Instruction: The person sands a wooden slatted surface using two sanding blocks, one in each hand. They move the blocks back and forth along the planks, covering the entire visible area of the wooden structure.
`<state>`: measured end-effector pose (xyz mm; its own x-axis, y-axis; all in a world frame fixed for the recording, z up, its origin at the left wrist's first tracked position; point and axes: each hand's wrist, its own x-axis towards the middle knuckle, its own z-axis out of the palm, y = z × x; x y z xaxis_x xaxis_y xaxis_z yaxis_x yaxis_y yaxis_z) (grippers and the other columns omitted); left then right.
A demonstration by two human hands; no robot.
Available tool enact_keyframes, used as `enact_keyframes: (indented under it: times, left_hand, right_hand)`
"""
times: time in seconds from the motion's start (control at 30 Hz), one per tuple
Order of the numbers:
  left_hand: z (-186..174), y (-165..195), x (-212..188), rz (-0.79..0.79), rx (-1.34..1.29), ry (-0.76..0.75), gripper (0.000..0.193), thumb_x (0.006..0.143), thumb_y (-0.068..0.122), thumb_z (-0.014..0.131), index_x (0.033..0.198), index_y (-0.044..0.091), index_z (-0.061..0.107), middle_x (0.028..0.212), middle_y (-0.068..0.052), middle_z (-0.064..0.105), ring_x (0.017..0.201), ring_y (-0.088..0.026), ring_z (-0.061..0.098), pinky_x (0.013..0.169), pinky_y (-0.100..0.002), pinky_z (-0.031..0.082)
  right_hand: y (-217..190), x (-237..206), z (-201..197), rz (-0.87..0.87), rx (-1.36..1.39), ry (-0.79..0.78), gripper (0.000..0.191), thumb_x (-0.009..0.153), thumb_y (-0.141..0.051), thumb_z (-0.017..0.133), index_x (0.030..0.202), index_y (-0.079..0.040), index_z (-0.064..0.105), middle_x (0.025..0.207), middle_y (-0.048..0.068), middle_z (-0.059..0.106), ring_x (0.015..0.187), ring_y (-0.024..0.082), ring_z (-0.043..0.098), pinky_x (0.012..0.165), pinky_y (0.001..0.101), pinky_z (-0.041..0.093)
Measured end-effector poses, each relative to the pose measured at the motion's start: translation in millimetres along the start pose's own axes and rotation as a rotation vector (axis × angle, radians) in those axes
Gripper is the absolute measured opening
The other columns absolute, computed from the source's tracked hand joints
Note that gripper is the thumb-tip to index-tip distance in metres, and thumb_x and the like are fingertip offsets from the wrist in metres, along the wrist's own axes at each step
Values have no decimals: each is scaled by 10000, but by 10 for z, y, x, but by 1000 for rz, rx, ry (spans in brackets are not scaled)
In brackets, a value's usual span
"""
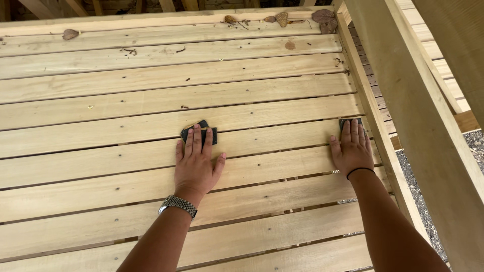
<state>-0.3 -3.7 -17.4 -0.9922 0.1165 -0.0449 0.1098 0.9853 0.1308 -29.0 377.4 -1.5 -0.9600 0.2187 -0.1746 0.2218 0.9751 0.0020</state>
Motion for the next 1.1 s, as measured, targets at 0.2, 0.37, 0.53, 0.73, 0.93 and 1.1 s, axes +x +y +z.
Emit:
enact_keyframes:
  times: [0.2,0.37,0.53,0.73,0.93,1.1]
  left_hand:
    - [34,-10,19,3,35,15,720,982,561,248,1583,164,235,1654,-161,150,1517,-303,142,1190,-517,96]
    - [102,-64,8,31,25,69,702,991,545,236,1584,170,242,1658,-150,170,1520,-293,162,1208,-501,97]
    - [152,-95,16,32,78,80,722,975,571,240,1580,179,252,1654,-155,185,1515,-289,177,1199,-501,116]
    - [178,-81,20,24,126,85,746,962,597,253,1581,181,257,1653,-156,190,1516,-289,197,1196,-511,141]
    - [208,-131,15,55,37,167,732,944,573,285,1571,194,289,1654,-142,214,1505,-281,220,1198,-513,146]
    - [236,-133,18,39,77,134,729,947,564,306,1569,185,307,1658,-133,227,1516,-265,221,1207,-507,152]
  right_hand:
    - [-1438,-783,-38,-253,-77,-239,911,968,-659,36,1577,16,-28,1670,221,-72,1539,334,-82,1229,448,-3]
    - [-1606,-1147,171,-468,25,-259,874,983,-639,106,1591,-15,32,1677,182,-15,1548,301,-25,1227,438,-5]
    - [-19,-481,247,-137,32,-22,864,998,-638,79,1598,-17,94,1679,173,56,1554,302,30,1234,409,27]
    - [-418,-556,-80,48,-6,-41,962,964,-694,-40,1584,40,-7,1673,245,-38,1552,336,-59,1254,424,15]
    - [-1555,-1307,-14,-466,17,-335,959,944,-692,26,1583,21,-19,1677,223,-70,1549,324,-90,1233,459,-12]
    - [0,-662,59,-81,-48,-153,947,943,-688,-34,1597,-5,5,1680,182,-19,1555,306,-28,1241,417,20]
